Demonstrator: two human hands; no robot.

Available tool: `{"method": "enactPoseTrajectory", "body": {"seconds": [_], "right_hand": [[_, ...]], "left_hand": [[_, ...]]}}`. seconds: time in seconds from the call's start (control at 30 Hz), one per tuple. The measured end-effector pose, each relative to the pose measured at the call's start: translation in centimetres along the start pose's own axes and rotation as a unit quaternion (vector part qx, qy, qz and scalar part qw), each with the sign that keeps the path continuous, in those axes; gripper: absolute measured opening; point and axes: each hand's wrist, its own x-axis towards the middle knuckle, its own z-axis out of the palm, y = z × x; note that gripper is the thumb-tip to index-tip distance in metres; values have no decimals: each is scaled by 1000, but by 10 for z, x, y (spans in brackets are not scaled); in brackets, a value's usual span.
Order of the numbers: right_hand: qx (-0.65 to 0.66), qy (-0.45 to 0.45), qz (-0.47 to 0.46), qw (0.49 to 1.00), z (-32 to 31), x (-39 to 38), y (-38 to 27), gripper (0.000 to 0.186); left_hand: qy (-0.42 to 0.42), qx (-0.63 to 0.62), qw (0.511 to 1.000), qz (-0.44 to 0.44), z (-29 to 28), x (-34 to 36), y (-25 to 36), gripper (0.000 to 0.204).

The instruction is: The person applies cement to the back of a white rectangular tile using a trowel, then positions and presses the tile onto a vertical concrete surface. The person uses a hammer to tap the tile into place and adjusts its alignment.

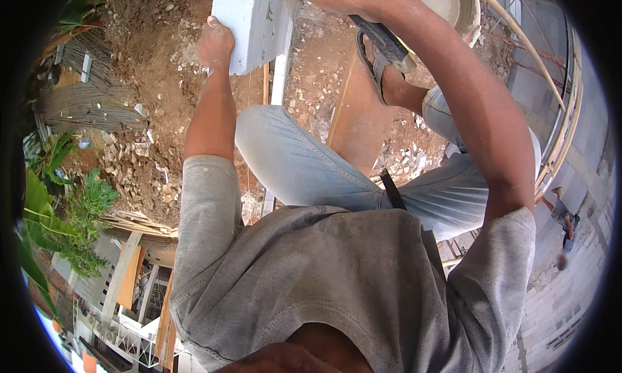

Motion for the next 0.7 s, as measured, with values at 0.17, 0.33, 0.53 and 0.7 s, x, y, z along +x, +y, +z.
{"method": "enactPoseTrajectory", "body": {"seconds": [0.17,0.33,0.53,0.7], "right_hand": [[413,-18,216,885,-94,-135,-32,42],[500,130,127,847,-104,-227,-20,49],[417,200,67,884,-99,-221,-13,50],[367,210,26,906,-109,-221,-5,50]], "left_hand": [[100,-105,988,56,10,18,-36,58],[183,-148,966,106,-2,-81,-78,58],[-86,-156,975,-132,45,-190,-201,69],[322,-189,926,-54,-30,-195,-144,60]]}}
